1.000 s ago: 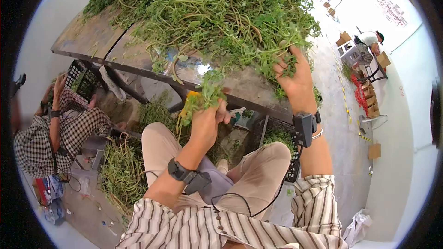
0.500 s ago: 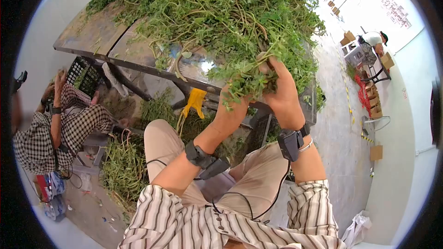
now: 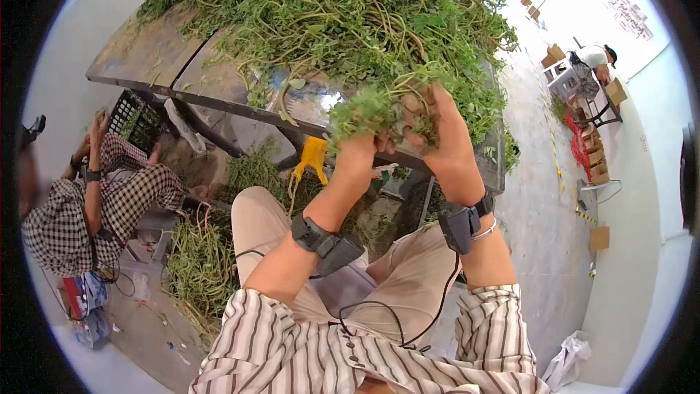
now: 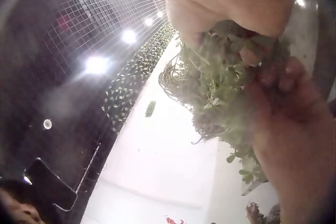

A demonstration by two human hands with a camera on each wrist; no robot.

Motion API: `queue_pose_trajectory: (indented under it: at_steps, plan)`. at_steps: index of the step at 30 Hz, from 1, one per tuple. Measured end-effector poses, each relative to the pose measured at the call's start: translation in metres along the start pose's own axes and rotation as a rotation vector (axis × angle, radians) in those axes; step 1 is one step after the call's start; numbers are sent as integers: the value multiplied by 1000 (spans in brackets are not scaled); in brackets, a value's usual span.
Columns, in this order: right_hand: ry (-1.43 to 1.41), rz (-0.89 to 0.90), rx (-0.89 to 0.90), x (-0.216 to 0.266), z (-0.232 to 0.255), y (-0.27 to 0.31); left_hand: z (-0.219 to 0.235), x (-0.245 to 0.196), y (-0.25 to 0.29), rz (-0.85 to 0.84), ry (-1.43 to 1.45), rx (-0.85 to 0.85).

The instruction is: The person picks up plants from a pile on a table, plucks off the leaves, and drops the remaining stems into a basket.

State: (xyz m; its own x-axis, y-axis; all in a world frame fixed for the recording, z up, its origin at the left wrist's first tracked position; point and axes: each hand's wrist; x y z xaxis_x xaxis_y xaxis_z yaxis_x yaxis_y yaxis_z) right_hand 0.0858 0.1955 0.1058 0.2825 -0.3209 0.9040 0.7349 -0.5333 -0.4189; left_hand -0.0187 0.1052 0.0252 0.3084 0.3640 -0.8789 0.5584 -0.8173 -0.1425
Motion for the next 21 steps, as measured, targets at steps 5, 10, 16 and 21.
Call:
queue_pose_trajectory:
  at_steps: [5, 10, 16, 21]
  plan:
    - [-315, -329, -140, 24, -7, -6, -15, -55, -4, 169, 184, -194]
    - [-703, -507, 18, -1, 13, -20, -23, -68, -6, 301, 448, -320]
    - [-404, -559, 142, -22, 2, -20, -1, -50, -12, 304, 397, -38]
    - [-391, -468, 39, -23, -1, -15, -6, -53, -8, 313, 378, -109]
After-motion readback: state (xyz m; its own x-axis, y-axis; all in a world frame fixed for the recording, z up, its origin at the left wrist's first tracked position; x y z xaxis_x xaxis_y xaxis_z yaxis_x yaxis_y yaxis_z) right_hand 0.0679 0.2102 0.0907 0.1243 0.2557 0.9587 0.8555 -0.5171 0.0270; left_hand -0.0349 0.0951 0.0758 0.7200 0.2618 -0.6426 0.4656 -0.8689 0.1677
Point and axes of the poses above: each hand's wrist, its own y-axis away from the middle knuckle, its own z-axis out of the back of the hand, x = y × z, and after that the axes turned 1 degree about z, right-handed
